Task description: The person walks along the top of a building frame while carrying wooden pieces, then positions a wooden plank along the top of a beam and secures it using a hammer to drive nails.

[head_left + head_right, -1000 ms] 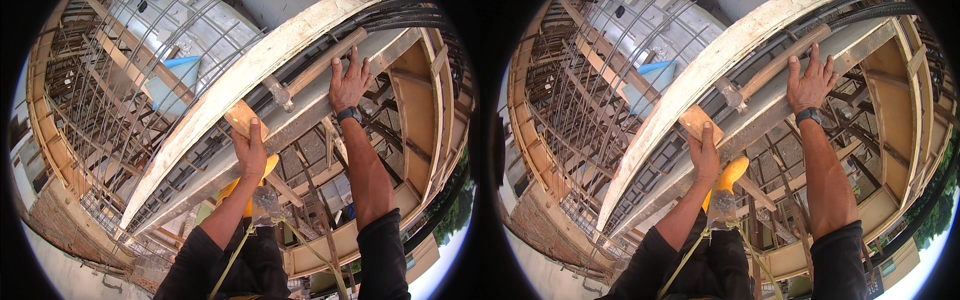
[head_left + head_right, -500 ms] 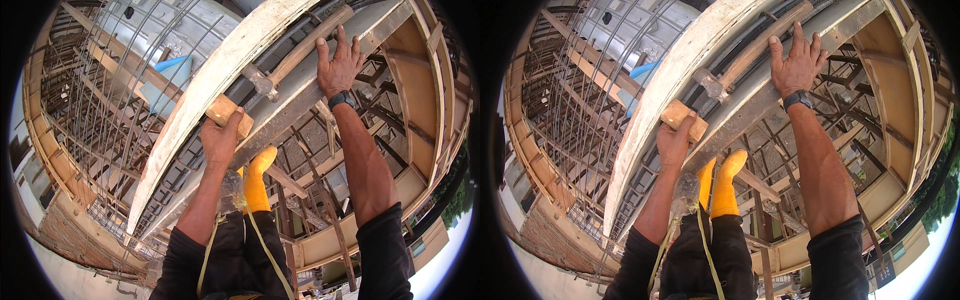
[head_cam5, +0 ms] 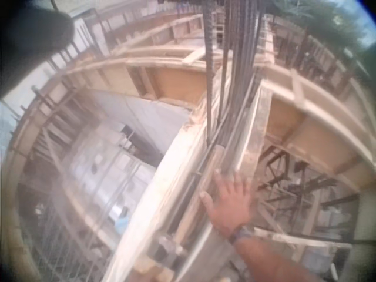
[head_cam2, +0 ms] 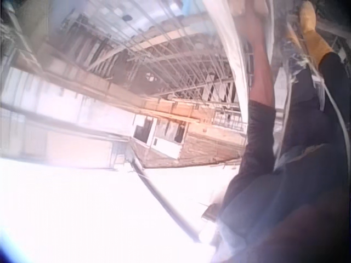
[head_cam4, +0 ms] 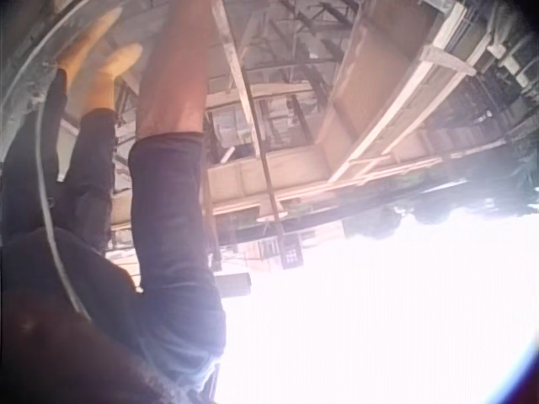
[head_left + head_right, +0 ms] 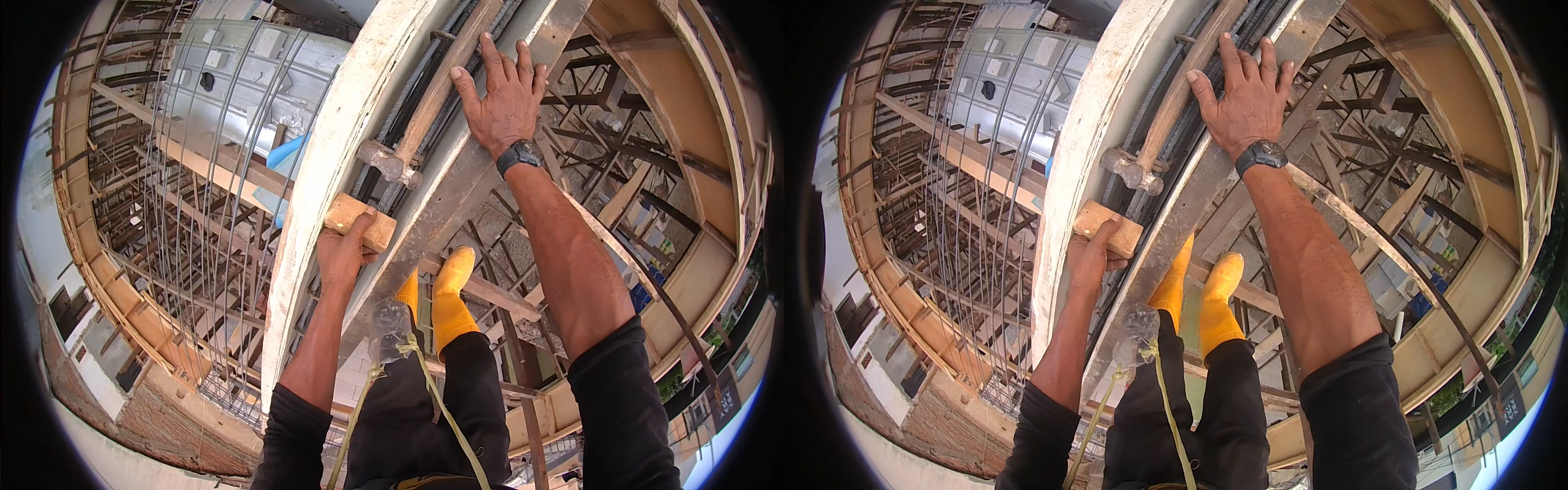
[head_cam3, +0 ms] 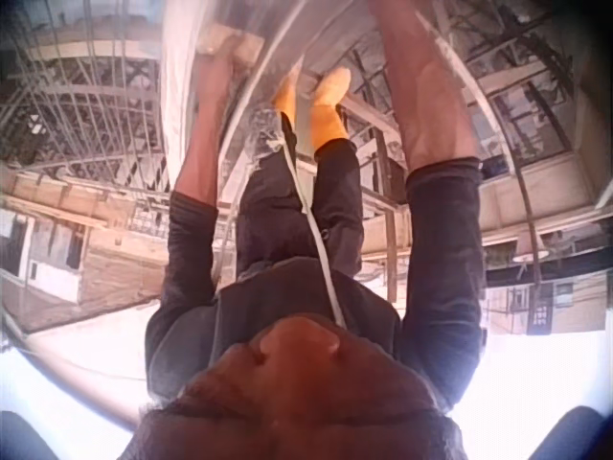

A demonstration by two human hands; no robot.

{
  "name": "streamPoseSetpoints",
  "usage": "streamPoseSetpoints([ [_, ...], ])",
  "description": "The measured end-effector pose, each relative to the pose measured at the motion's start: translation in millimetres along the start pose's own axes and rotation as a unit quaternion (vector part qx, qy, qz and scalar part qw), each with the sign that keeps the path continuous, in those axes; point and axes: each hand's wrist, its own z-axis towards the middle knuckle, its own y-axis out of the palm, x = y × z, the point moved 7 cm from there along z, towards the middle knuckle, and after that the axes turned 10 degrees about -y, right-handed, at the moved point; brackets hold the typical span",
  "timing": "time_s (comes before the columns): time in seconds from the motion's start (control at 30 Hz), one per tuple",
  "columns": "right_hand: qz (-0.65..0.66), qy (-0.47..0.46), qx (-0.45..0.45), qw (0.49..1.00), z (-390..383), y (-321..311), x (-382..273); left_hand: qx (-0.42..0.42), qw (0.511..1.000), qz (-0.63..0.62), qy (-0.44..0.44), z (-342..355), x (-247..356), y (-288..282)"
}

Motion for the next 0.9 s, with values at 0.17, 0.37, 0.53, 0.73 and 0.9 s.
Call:
streamPoseSetpoints([
  [0.17,0.0,0.02,-0.001,1.0,-1.9,-2.8,1.9,-0.006,1.0,0.01,-0.015,-2.6,-1.0,1.3],
  [0.37,0.033,0.013,0.031,0.999,-1.4,-5.4,2.1,0.007,1.0,0.001,-0.022,-3.5,-0.5,3.4],
  [0.53,0.057,0.014,0.056,0.997,-4.1,-10.0,4.6,0.019,1.0,0.011,-0.006,-2.8,-2.5,3.6],
  [0.73,0.127,0.04,0.093,0.987,-6.0,-19.9,10.9,0.001,0.999,-0.025,0.022,4.6,-8.1,1.0],
  [0.9,0.206,0.096,0.142,0.963,-25.4,-34.5,10.8,-0.013,1.0,-0.02,-0.003,1.8,-4.6,4.8],
])
